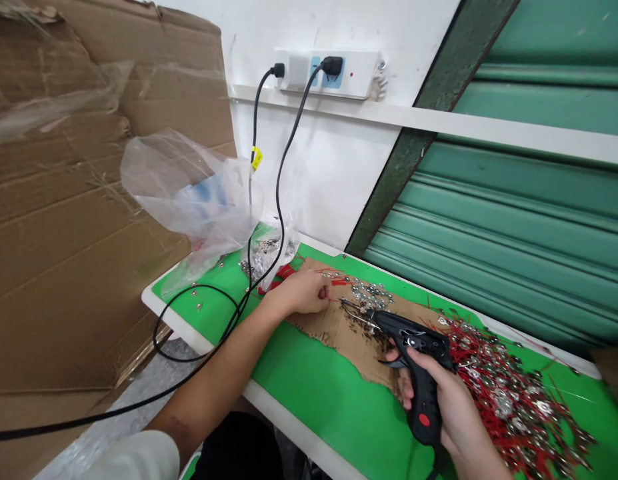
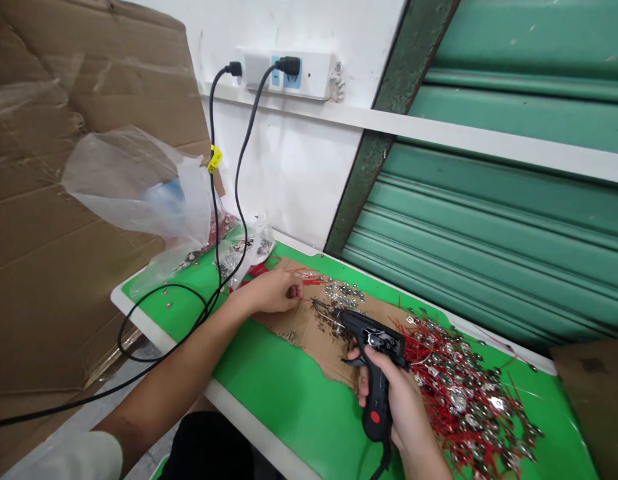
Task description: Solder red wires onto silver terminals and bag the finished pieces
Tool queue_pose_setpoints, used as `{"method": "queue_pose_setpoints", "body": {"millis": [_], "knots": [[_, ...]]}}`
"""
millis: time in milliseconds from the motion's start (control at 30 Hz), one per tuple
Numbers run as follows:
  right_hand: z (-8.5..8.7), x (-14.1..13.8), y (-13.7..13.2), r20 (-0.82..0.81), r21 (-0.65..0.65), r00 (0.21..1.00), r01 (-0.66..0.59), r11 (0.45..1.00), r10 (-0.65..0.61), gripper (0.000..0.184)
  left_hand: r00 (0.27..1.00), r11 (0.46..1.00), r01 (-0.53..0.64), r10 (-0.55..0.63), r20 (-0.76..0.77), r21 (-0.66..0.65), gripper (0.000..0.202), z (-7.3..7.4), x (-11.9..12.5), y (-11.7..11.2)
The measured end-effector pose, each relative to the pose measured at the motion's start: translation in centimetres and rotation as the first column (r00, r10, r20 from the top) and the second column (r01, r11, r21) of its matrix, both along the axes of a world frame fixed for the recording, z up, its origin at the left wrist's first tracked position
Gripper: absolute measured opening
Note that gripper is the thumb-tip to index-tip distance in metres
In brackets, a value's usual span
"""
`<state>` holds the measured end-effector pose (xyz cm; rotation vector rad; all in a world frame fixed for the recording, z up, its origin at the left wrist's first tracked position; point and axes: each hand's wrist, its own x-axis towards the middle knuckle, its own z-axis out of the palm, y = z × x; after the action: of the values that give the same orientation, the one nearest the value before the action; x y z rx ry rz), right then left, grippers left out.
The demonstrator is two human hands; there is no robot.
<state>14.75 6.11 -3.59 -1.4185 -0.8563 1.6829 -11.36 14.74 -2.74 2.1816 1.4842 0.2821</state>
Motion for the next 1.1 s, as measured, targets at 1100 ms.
{"method": "queue_pose_setpoints", "body": {"millis": [1100], "knots": [[-0.38,0.53,0.64,-0.088,-0.137,0.991,0.085,0.987,-0.097,0.036,0.998,0.999,-0.037,0.039,-0.051,0.036,0.011,-0.01,0.31,-0.08]]}}
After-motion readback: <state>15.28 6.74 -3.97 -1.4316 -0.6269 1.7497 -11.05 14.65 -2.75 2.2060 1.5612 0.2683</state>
